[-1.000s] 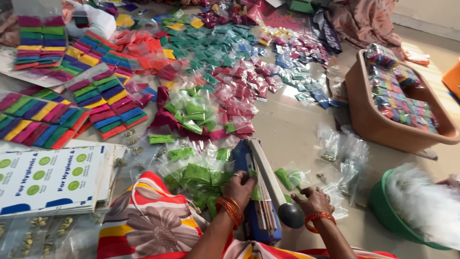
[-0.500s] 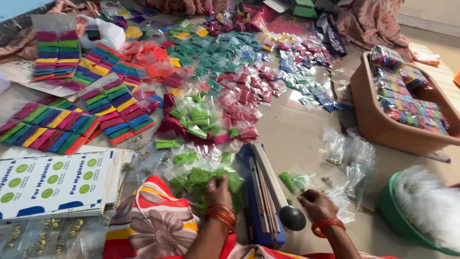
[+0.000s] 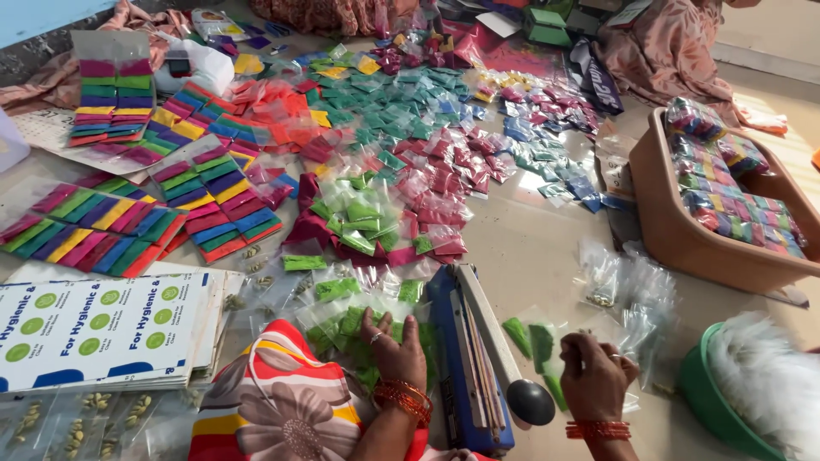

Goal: The person seals small packets using a manual heat sealing machine.

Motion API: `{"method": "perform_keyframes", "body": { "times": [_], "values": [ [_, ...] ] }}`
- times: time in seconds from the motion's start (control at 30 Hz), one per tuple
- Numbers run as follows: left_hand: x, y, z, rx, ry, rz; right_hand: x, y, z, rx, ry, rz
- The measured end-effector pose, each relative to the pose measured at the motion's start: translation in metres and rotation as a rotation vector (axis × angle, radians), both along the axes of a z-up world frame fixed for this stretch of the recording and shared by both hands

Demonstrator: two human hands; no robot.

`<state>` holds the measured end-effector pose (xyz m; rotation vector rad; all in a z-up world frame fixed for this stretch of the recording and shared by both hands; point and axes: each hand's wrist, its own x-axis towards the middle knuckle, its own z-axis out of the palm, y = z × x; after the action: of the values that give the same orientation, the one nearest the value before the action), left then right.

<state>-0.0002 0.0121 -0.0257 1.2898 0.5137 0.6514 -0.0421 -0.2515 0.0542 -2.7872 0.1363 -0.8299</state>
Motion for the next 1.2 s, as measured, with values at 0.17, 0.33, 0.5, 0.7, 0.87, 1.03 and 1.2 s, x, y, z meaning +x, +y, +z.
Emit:
{"method": "perform_keyframes", "body": {
  "times": [0.17, 0.33, 0.5, 0.7, 0.87, 1.03, 1.2],
  "values": [
    [-0.008, -0.009, 0.032, -0.29, -0.117, -0.46, -0.012, 0.021, 0.052, 0.36, -0.247, 0.219],
    [-0.039, -0.038, 0.112, -0.714, -0.098, -0.704, -0.03, 0.058, 0.108, 0.698, -0.206, 0.324],
    [-0.055, -0.053, 0.124, -0.978, -0.056, -0.792, -0.031, 0.081, 0.112, 0.849, -0.101, 0.456],
    [-0.066, -0.052, 0.14, -1.154, -0.08, -0.809, -0.041, 0.111, 0.123, 1.013, -0.228, 0.502],
    [-0.071, -0.052, 0.148, -0.99, -0.216, -0.89, -0.037, 0.096, 0.091, 1.262, -0.137, 0.417],
    [-0.042, -0.046, 0.1, -0.616, -0.172, -0.772, -0.029, 0.071, 0.109, 1.098, -0.092, 0.328],
    [-0.002, 0.001, 0.04, -0.412, 0.121, -0.492, 0.005, 0.007, 0.047, 0.789, 0.045, 0.179]
  ]
}}
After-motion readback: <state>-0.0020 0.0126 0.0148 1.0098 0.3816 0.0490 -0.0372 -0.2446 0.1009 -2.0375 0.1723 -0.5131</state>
